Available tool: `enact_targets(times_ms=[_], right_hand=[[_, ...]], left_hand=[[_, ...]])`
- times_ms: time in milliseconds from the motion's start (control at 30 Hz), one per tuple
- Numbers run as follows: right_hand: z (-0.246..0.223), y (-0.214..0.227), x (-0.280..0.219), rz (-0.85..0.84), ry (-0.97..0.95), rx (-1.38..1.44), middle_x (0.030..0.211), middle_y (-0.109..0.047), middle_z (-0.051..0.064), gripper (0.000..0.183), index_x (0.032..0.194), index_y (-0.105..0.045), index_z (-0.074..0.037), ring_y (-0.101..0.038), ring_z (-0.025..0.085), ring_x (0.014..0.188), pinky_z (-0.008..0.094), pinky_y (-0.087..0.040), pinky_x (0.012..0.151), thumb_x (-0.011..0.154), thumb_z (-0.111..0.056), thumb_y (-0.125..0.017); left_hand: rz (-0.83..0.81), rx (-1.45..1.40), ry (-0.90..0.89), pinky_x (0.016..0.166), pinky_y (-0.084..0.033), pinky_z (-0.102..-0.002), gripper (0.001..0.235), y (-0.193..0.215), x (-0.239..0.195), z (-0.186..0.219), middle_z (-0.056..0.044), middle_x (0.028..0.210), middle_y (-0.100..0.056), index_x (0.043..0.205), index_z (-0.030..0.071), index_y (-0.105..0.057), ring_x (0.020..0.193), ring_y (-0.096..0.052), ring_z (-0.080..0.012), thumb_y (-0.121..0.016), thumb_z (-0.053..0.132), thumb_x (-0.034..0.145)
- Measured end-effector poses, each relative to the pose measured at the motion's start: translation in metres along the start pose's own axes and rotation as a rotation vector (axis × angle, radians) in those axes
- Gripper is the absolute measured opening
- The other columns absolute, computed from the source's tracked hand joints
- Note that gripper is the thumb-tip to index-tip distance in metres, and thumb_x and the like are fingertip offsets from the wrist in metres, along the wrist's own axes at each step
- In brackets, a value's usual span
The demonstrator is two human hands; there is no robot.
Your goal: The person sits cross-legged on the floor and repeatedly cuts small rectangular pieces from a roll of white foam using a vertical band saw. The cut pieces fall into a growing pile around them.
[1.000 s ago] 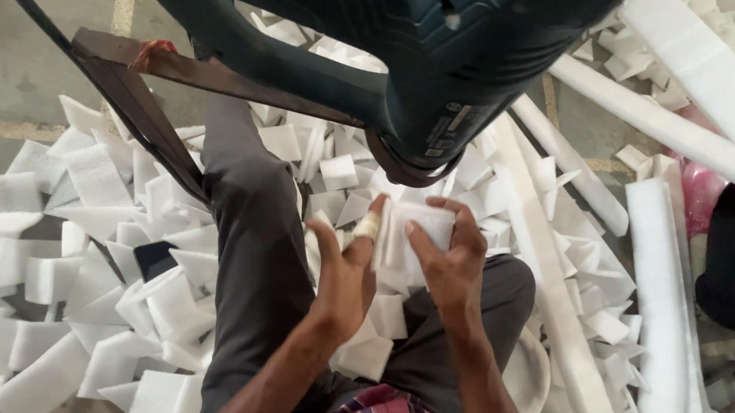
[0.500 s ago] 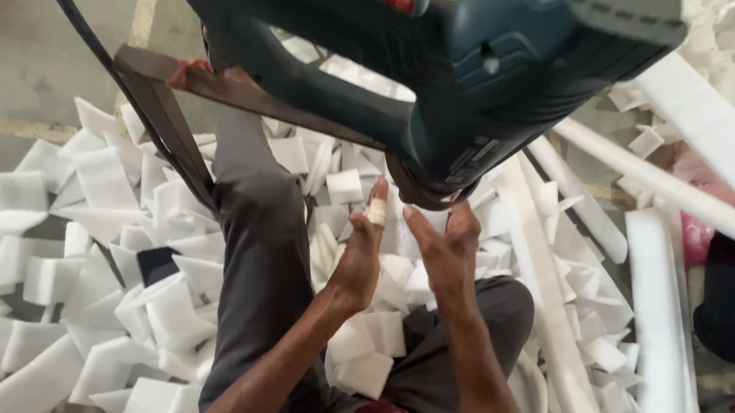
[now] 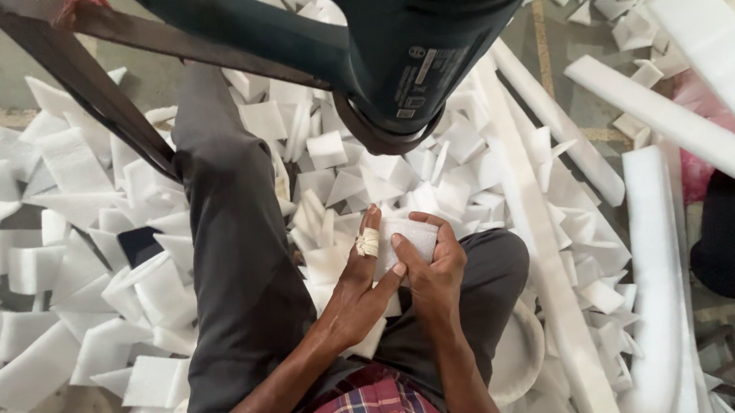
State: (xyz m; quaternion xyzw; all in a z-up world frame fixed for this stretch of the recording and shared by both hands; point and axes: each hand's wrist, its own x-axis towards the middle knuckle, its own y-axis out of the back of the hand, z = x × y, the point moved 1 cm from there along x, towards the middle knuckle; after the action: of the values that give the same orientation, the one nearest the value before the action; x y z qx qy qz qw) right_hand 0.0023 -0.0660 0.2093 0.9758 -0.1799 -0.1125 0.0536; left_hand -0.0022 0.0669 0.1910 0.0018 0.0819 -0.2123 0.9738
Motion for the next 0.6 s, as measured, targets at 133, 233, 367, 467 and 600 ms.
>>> enact_targets(times_ms=[133, 233, 367, 467, 600], right_hand=[[0.004, -0.005, -0.004, -0.031, -0.015, -0.013, 0.091, -0.073, 0.009, 0.037, 0.120, -0.063, 0.002, -0.068, 0.011, 0.073, 0.024, -0.056, 0.061, 0.086, -0.006, -0.074], [0.004, -0.010, -0.006, -0.060, -0.004, -0.020, 0.092, -0.073, 0.010, 0.038, 0.121, -0.063, 0.003, -0.069, 0.011, 0.074, 0.024, -0.057, 0.063, 0.086, -0.006, -0.075], [0.003, -0.015, -0.006, -0.085, -0.015, 0.003, 0.094, -0.073, 0.011, 0.039, 0.122, -0.062, 0.003, -0.070, 0.012, 0.076, 0.024, -0.058, 0.064, 0.086, -0.007, -0.074], [0.001, -0.016, -0.007, -0.090, -0.005, -0.025, 0.094, -0.075, 0.012, 0.039, 0.122, -0.061, 0.003, -0.072, 0.012, 0.077, 0.024, -0.060, 0.065, 0.086, -0.007, -0.073], [-0.001, -0.014, -0.009, -0.082, 0.005, -0.004, 0.096, -0.074, 0.013, 0.038, 0.121, -0.061, 0.002, -0.071, 0.013, 0.076, 0.025, -0.059, 0.064, 0.086, -0.004, -0.072]], left_hand=[[0.041, -0.041, 0.018, 0.125, -0.016, -0.039, 0.081, -0.001, -0.009, -0.007, -0.017, 0.173, -0.004, 0.162, 0.005, -0.002, 0.160, -0.004, -0.0315, -0.050, 0.026, 0.101], [0.092, -0.084, -0.029, 0.127, -0.013, -0.040, 0.077, -0.002, -0.011, -0.015, -0.019, 0.173, -0.006, 0.163, 0.002, -0.003, 0.161, -0.004, -0.0322, -0.046, 0.029, 0.105], [0.116, -0.038, -0.047, 0.127, -0.012, -0.040, 0.074, -0.001, -0.013, -0.021, -0.019, 0.173, -0.006, 0.163, 0.001, -0.004, 0.162, -0.002, -0.0327, -0.039, 0.039, 0.109], [0.108, -0.082, 0.007, 0.126, -0.017, -0.039, 0.080, 0.000, -0.015, -0.018, -0.016, 0.174, -0.007, 0.163, 0.004, -0.004, 0.161, -0.007, -0.0307, -0.028, 0.054, 0.105], [0.056, -0.098, 0.071, 0.126, -0.016, -0.039, 0.091, 0.002, -0.019, -0.006, -0.014, 0.173, -0.009, 0.164, 0.010, -0.003, 0.159, -0.009, -0.0301, -0.009, 0.070, 0.096]])
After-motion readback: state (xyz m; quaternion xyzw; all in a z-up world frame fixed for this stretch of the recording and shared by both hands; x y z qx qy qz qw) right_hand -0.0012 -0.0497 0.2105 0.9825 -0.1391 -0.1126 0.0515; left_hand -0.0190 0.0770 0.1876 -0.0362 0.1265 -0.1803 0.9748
